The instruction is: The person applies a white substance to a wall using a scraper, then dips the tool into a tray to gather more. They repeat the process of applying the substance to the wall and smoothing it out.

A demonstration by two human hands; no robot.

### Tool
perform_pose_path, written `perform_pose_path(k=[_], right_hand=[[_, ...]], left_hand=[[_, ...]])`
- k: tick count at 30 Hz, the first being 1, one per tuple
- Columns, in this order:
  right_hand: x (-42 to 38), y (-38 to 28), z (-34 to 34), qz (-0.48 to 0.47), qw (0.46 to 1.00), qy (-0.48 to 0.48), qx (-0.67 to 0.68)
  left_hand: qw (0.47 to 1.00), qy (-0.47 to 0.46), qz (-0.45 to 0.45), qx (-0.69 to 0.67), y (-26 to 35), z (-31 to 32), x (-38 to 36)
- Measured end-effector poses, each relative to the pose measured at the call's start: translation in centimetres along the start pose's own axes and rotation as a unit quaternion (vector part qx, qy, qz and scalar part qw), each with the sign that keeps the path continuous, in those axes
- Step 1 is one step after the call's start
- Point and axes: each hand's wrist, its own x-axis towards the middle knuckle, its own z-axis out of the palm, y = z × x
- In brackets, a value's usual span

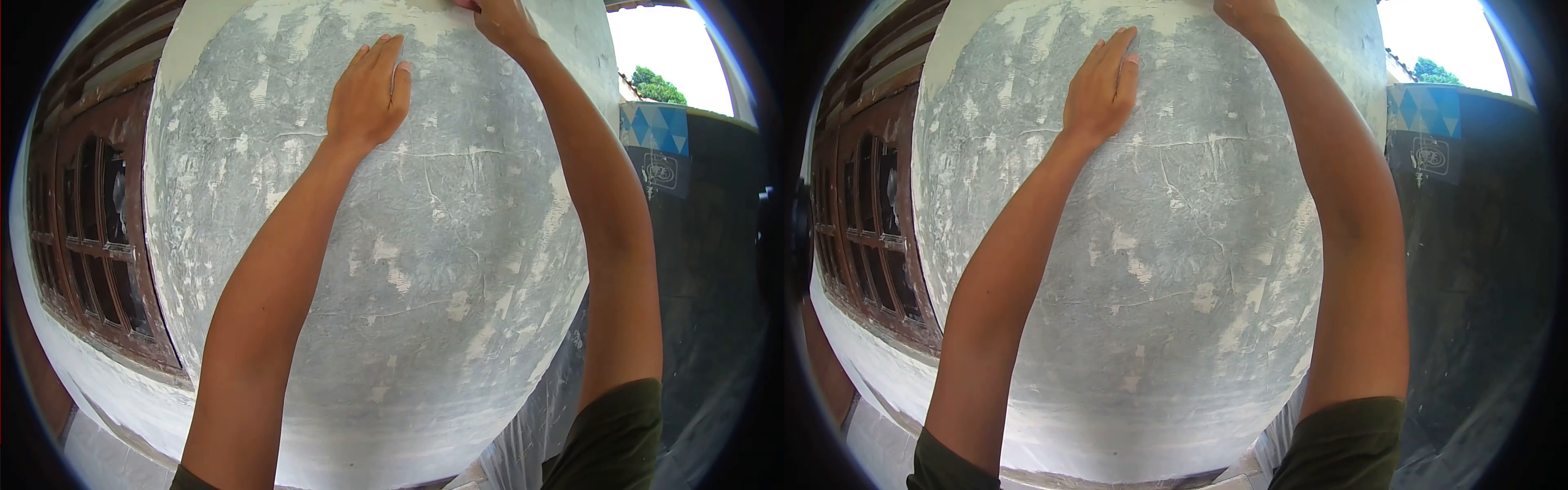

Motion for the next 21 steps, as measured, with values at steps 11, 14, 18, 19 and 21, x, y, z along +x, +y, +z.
perform_pose_path(k=[11, 14, 18, 19, 21], right_hand=[[-1.4, -0.4, -0.2, -0.071, 0.996, 0.024, 0.040], [0.0, -0.8, 0.4, -0.044, 0.999, 0.015, 0.015], [-2.9, -1.9, 0.1, -0.088, 0.986, -0.082, -0.115], [-3.7, -2.5, -0.4, -0.103, 0.983, -0.101, -0.116], [-5.1, -3.4, -1.7, -0.114, 0.989, -0.086, -0.032]], left_hand=[[1.000, 0.005, -0.006, 0.001, -0.1, 0.2, -0.2], [1.000, 0.002, -0.010, 0.002, 0.1, 0.0, -0.2], [1.000, -0.001, -0.014, -0.008, 0.2, -0.2, -0.3], [1.000, -0.005, -0.017, -0.012, 0.0, 0.0, -0.2], [1.000, -0.007, -0.019, -0.017, -0.1, 0.0, -0.2]])
